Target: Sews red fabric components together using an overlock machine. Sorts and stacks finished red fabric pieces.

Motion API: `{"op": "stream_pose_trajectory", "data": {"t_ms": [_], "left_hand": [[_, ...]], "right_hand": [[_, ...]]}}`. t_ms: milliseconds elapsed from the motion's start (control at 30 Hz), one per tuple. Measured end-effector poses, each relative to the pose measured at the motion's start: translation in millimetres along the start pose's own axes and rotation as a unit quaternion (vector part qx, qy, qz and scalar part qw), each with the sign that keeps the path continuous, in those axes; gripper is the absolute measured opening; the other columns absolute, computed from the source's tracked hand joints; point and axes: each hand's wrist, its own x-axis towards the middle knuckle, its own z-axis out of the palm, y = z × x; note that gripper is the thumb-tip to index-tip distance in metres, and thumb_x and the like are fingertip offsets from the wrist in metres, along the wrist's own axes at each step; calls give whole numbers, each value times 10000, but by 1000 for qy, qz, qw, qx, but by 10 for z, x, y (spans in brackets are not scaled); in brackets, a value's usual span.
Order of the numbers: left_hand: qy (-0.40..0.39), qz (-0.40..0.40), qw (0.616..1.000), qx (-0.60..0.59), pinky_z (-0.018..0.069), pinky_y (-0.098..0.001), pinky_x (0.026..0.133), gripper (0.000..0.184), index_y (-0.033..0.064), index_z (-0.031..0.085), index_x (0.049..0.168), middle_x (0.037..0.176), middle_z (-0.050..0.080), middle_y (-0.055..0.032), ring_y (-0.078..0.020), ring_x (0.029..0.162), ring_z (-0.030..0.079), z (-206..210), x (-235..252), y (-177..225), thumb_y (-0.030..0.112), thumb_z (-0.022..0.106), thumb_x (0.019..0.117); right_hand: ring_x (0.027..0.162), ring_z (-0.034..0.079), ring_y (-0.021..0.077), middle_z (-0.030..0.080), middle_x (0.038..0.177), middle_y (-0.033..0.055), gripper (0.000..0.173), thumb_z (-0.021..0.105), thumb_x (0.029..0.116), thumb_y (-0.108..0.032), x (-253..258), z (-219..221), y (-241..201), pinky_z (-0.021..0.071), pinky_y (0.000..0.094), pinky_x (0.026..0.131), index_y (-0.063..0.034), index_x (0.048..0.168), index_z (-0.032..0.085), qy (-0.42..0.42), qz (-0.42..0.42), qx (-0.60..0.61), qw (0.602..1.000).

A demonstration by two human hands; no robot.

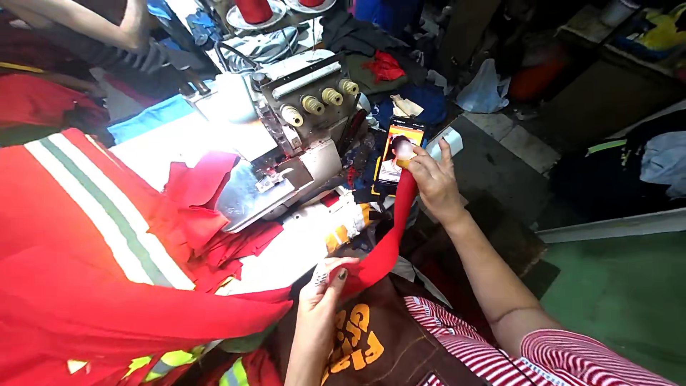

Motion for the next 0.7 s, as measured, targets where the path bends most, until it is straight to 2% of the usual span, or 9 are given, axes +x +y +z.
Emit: {"op": "stream_pose_trajectory", "data": {"t_ms": [133, 233, 300, 400, 567, 633, 700], "left_hand": [[38, -24, 999, -2, 587, -346, 929, 237, 0, 710, 1164, 1124, 737, -109, -191, 1028, 708, 4, -42, -26, 67, 519, 1042], [53, -31, 998, -2, 589, -340, 925, 240, -1, 708, 1169, 1122, 739, -103, -182, 1018, 710, 7, -39, -29, 52, 512, 1041], [65, -33, 997, -5, 585, -343, 936, 235, -5, 710, 1158, 1125, 738, -108, -186, 1034, 707, 17, -28, -42, 46, 514, 1037], [70, -35, 997, -14, 581, -355, 948, 247, -14, 692, 1183, 1167, 731, -116, -192, 1052, 705, 24, -20, -83, 56, 498, 1048], [64, -47, 997, 1, 571, -371, 979, 281, -31, 665, 1231, 1222, 714, -126, -219, 1112, 690, -4, -46, -84, 39, 471, 1041], [55, -36, 998, 12, 571, -338, 971, 266, -26, 689, 1211, 1215, 718, -115, -196, 1114, 687, -10, -52, -58, 14, 510, 1018], [59, -34, 998, 12, 590, -309, 916, 240, -21, 708, 1169, 1160, 736, -103, -169, 1060, 704, 9, -58, -28, -20, 589, 961]], "right_hand": [[1322, 581, 351, 721, 1156, 161, 255, 563, 960, 86, -130, 54, -16, 250, 649, 1215, -35, 1121, 719, -14, -17, 6, 1000], [1184, 668, 290, 724, 1111, 151, 210, 561, 993, 36, -280, 10, -185, 369, 591, 1179, -39, 1098, 727, -10, -46, 47, 998], [1148, 686, 249, 728, 1107, 131, 184, 564, 1007, 8, -391, -17, -316, 408, 549, 1168, -55, 1086, 719, -18, -53, 72, 996], [1092, 691, 206, 717, 1064, 106, 162, 566, 1003, 12, -457, -38, -454, 435, 500, 1152, -65, 1064, 695, 0, -34, 104, 994], [1097, 681, 218, 712, 1049, 109, 148, 576, 1001, 4, -434, 0, -587, 471, 471, 1114, -72, 1045, 696, 5, -30, 141, 990], [1076, 686, 211, 719, 1040, 106, 153, 574, 1006, -3, -427, 30, -644, 479, 451, 1101, -75, 1047, 703, -12, -42, 153, 987], [1045, 696, 212, 726, 1028, 110, 153, 574, 1009, -7, -431, 58, -697, 493, 439, 1078, -72, 1052, 706, -27, -52, 166, 984]]}}
